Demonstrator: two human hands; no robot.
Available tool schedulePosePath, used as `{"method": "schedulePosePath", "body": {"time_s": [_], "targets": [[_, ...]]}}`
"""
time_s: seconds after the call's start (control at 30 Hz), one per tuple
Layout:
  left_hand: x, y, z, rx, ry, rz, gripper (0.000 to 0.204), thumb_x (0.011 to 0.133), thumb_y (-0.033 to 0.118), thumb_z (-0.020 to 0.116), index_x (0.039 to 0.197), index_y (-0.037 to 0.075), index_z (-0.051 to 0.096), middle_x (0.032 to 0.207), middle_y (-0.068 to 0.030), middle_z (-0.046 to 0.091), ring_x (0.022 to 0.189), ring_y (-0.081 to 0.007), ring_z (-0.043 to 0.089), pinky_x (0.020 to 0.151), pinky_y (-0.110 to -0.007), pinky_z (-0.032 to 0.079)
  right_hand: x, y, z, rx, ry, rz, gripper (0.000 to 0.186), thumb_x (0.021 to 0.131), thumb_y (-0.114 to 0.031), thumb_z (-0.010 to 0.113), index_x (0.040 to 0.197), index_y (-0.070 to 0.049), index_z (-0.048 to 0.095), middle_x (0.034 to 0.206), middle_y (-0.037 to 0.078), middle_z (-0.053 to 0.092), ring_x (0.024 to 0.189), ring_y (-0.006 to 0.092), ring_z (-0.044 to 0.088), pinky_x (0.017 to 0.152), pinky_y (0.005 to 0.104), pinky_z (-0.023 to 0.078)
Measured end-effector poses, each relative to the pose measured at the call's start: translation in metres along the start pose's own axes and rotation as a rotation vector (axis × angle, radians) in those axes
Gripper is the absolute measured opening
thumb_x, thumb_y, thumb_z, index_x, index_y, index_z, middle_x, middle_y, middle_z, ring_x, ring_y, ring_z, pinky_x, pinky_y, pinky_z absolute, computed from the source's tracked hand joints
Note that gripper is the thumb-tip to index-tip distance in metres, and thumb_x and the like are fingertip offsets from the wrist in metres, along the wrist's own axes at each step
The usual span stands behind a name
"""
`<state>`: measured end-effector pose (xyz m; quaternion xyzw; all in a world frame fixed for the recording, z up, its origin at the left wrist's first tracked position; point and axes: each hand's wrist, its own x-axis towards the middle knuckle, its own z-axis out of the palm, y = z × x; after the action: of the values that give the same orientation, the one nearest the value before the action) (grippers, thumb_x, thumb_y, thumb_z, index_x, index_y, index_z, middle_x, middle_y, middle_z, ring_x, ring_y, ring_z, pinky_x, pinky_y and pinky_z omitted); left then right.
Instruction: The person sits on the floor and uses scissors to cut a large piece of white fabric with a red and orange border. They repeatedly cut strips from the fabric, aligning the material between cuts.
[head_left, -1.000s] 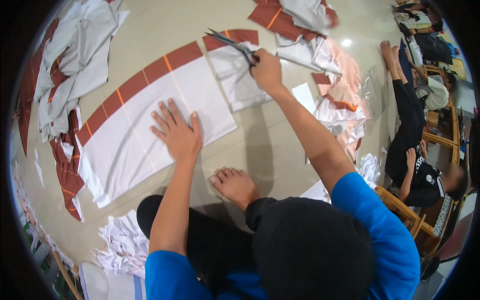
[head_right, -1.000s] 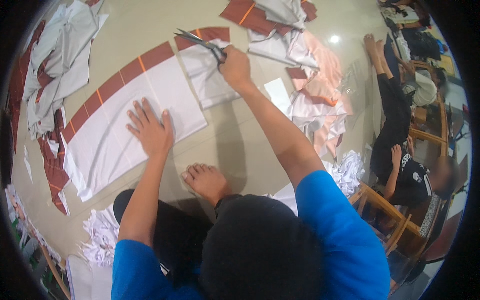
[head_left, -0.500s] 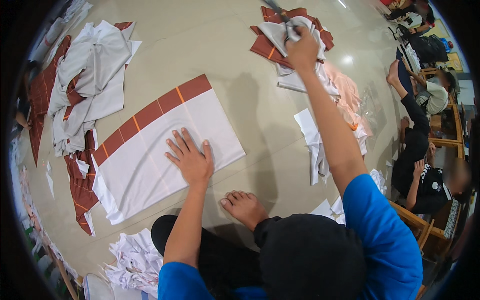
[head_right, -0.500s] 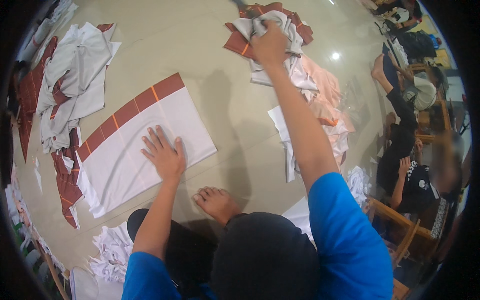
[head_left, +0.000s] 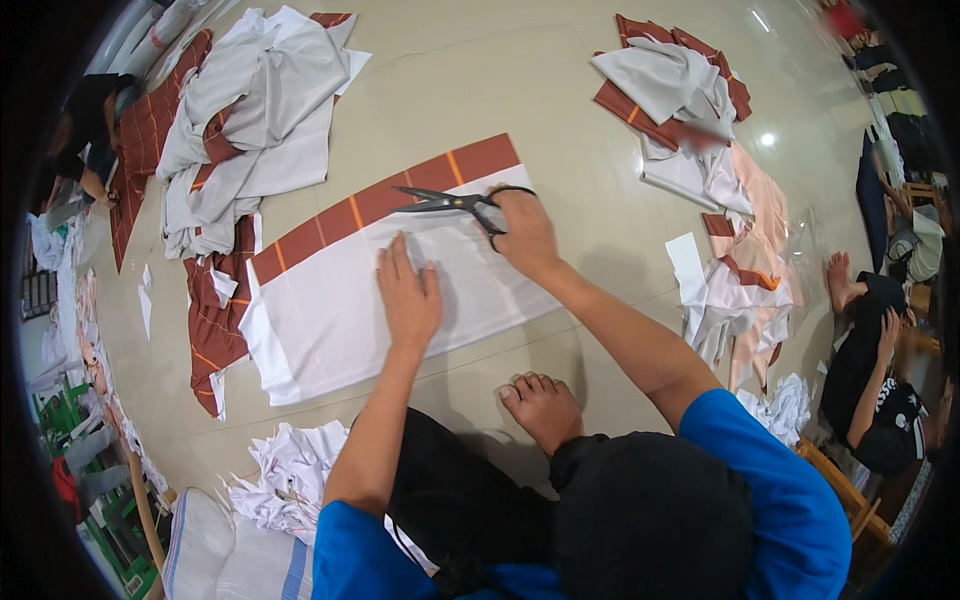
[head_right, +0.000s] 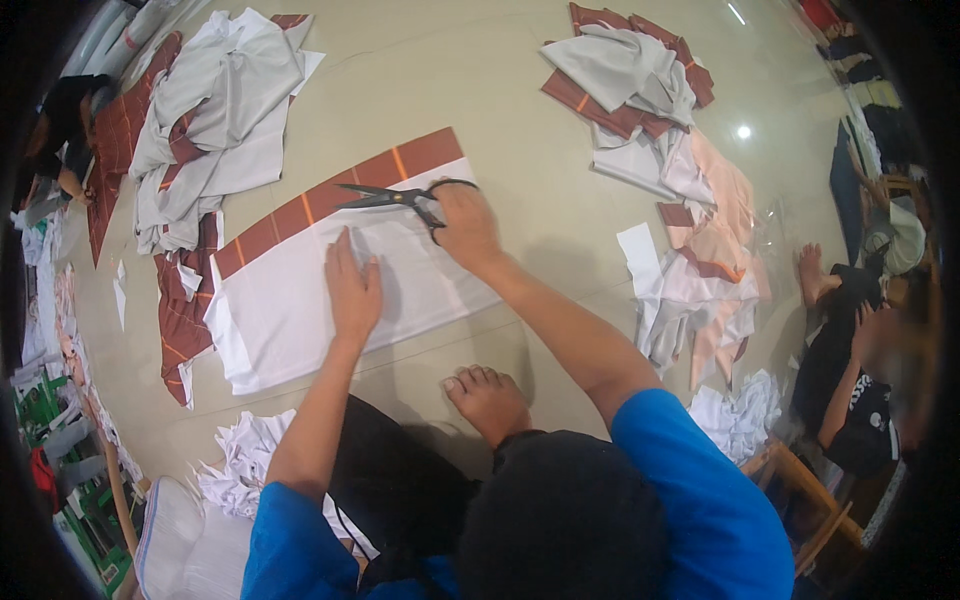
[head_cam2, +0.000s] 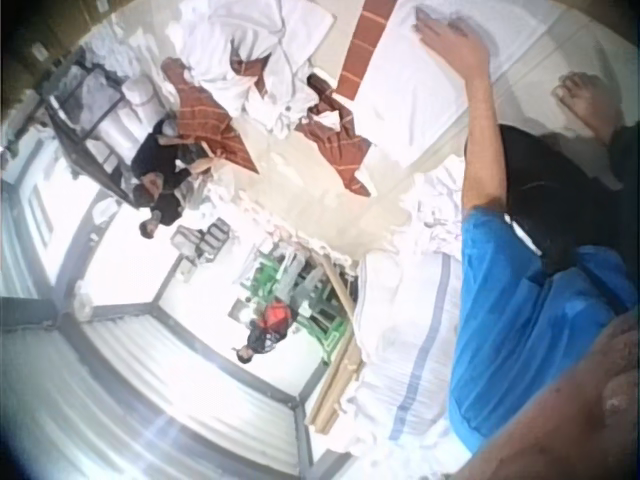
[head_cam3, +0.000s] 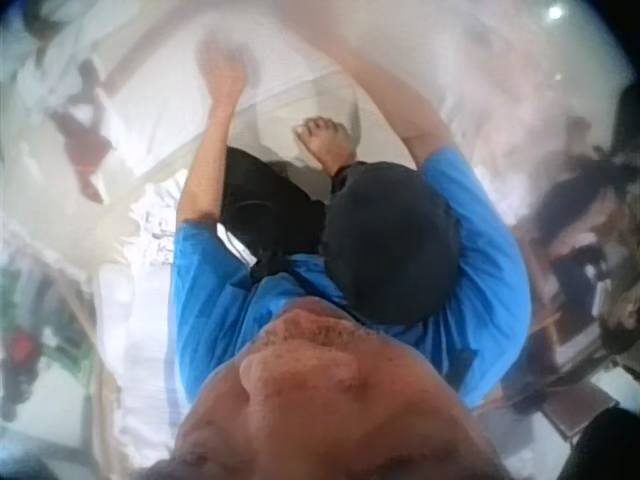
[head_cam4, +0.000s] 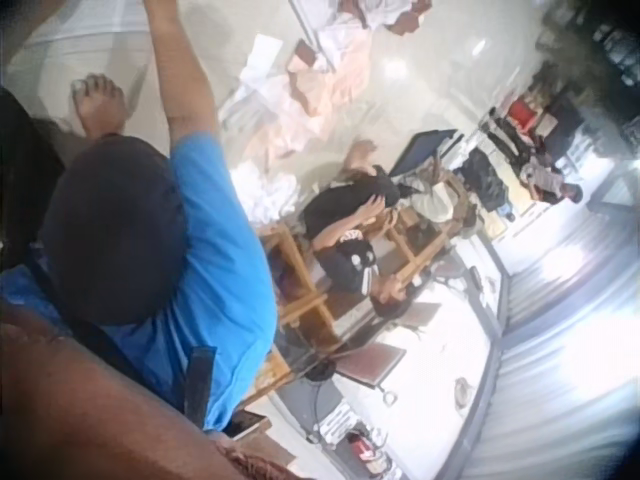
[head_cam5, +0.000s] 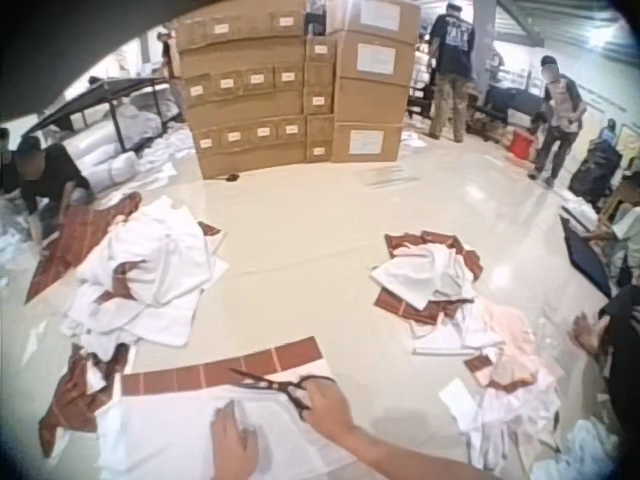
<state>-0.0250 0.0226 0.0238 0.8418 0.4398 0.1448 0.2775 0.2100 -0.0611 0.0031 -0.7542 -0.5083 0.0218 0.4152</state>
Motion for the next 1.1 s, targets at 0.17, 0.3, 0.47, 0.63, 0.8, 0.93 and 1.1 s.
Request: {"method": "schedulePosePath", "body": {"time_s": [0.17,0.3,0.47,0.63,0.8,0.93,1.1], "targets": [[0.021,-0.04,-0.024,0.255,0.083,0.093,0.064,0.112,0.028,0.065,0.169,0.008,0.045,0.168,-0.0243,0.049,0.16,-0.049,0.04,0.133,-0.063,0.03,-0.002,0.045,-0.046,-0.041,0.037,-0.026,0.048,0.083,-0.017,0.094,0.123,-0.003,0.071,0.128,0.017,0.076,0.123,0.0396,0.07,0.107,0.0488,0.056],[0.038,-0.031,-0.025,0.169,0.063,0.205,0.05,0.108,0.019,0.073,0.155,0.009,0.06,0.145,-0.0193,0.062,0.138,-0.0406,0.056,0.123,-0.054,0.043,0.004,0.087,-0.092,-0.089,0.016,0.034,0.053,0.084,-0.027,0.097,0.123,-0.003,0.073,0.127,0.017,0.077,0.121,0.0389,0.071,0.105,0.0476,0.058],[0.065,-0.017,-0.025,0.109,0.046,0.198,0.027,0.103,0.013,0.077,0.13,0.009,0.072,0.119,-0.0096,0.068,0.117,-0.0326,0.062,0.113,-0.051,0.047,0.024,0.097,-0.113,-0.128,0.076,0.097,0.042,0.084,-0.004,0.088,0.122,-0.001,0.072,0.124,0.019,0.076,0.12,0.04,0.071,0.102,0.0491,0.057],[0.076,-0.022,-0.022,0.188,-0.004,0.202,0.016,0.102,0.01,0.078,0.116,0.008,0.072,0.115,-0.0076,0.069,0.116,-0.0321,0.061,0.109,-0.049,0.048,0.048,0.112,-0.115,-0.175,0.058,0.133,0.04,0.083,0.003,0.083,0.121,0.0,0.07,0.118,0.021,0.074,0.115,0.0436,0.069,0.098,0.0526,0.055],[0.075,-0.026,-0.017,0.143,0.04,0.174,0.015,0.102,0.01,0.077,0.115,0.008,0.071,0.115,-0.0078,0.069,0.116,-0.033,0.062,0.105,-0.047,0.05,0.049,0.12,-0.113,-0.159,0.016,0.149,0.036,0.085,0.002,0.082,0.119,0.001,0.069,0.115,0.022,0.073,0.113,0.0442,0.068,0.097,0.0537,0.053],[0.076,-0.016,-0.02,0.138,0.025,0.171,0.014,0.102,0.01,0.076,0.116,0.007,0.071,0.116,-0.008,0.069,0.115,-0.033,0.062,0.103,-0.047,0.051,0.049,0.126,-0.109,-0.156,0.046,0.136,0.036,0.086,0.001,0.082,0.12,0.001,0.068,0.117,0.022,0.073,0.113,0.0441,0.068,0.097,0.0532,0.054],[0.077,-0.016,-0.02,0.149,0.04,0.174,0.013,0.103,0.01,0.076,0.115,0.007,0.072,0.115,-0.0081,0.069,0.113,-0.0328,0.062,0.102,-0.046,0.051,0.049,0.128,-0.107,-0.17,0.062,0.129,0.04,0.085,0.001,0.083,0.122,0.002,0.067,0.12,0.022,0.072,0.115,0.0438,0.068,0.099,0.0521,0.055]]}}
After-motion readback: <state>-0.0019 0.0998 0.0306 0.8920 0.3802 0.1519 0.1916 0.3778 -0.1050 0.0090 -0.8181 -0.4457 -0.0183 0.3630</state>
